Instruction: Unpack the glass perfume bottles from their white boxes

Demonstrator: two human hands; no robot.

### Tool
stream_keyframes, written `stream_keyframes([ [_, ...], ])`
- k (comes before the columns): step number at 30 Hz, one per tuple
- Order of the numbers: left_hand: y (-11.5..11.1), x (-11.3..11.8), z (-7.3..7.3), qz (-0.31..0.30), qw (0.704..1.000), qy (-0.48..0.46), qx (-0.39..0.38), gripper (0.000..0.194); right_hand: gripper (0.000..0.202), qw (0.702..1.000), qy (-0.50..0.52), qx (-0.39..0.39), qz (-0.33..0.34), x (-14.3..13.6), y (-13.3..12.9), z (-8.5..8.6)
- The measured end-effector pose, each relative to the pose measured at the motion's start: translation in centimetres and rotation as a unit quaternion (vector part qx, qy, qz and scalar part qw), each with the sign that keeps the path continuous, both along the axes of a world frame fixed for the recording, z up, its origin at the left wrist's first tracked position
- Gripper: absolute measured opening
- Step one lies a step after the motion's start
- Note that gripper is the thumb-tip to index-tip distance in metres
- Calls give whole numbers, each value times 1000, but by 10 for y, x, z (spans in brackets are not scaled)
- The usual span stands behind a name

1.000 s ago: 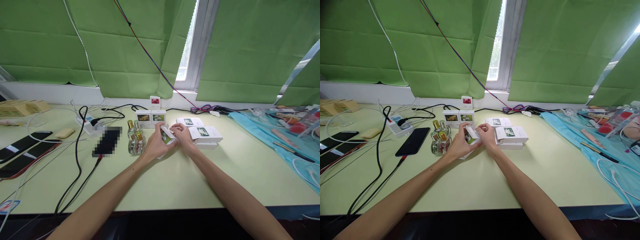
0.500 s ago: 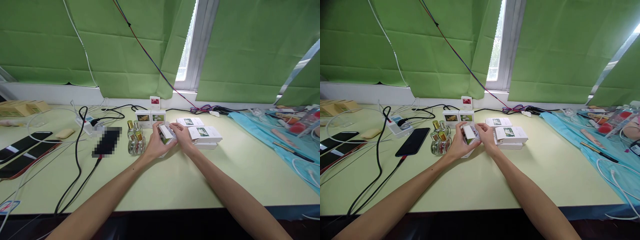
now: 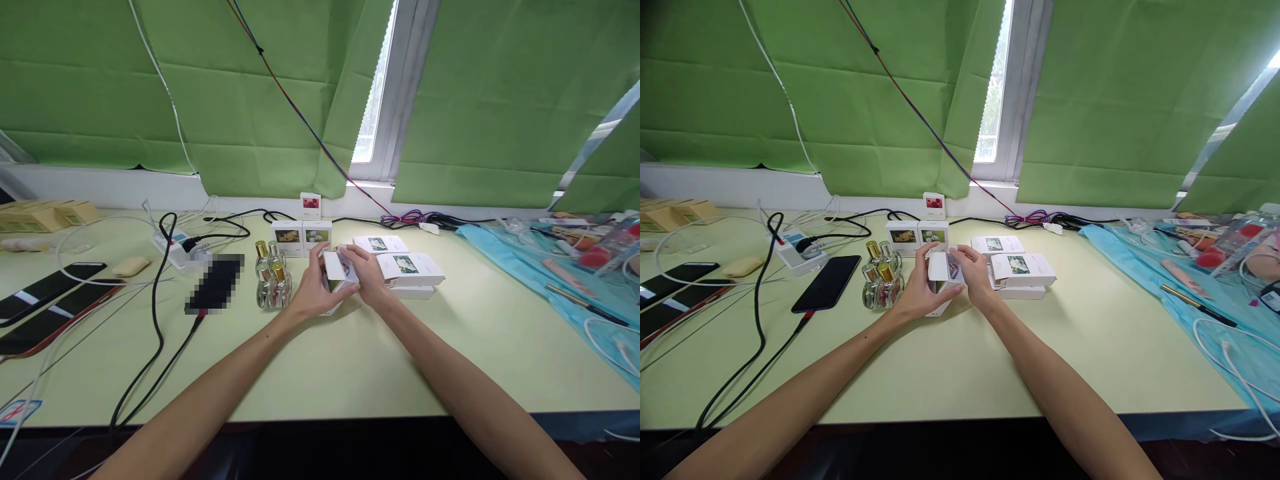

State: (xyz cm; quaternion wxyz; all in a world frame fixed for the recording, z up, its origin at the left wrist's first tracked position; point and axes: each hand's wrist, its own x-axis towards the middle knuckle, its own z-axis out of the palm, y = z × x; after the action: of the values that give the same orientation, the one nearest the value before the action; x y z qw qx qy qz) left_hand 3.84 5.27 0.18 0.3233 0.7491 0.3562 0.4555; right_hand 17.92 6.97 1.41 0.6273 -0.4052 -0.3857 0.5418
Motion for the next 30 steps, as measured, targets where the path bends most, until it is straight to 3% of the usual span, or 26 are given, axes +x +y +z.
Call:
stream_keyframes([
  [11, 4, -3, 3, 0, 1000, 0, 2, 106, 29, 998, 20, 54, -23, 0, 1, 0],
  [19, 8, -4, -1, -31, 999, -26, -8, 92, 26, 997, 20, 47, -57, 1, 4, -2],
  [25, 4, -6, 0, -1, 1000, 29, -3, 80, 27, 994, 32, 46, -96, 2, 5, -4],
  [30, 1, -5, 3, -13, 1000, 16, 1, 75, 31, 991, 28, 53, -118, 3, 7, -5],
])
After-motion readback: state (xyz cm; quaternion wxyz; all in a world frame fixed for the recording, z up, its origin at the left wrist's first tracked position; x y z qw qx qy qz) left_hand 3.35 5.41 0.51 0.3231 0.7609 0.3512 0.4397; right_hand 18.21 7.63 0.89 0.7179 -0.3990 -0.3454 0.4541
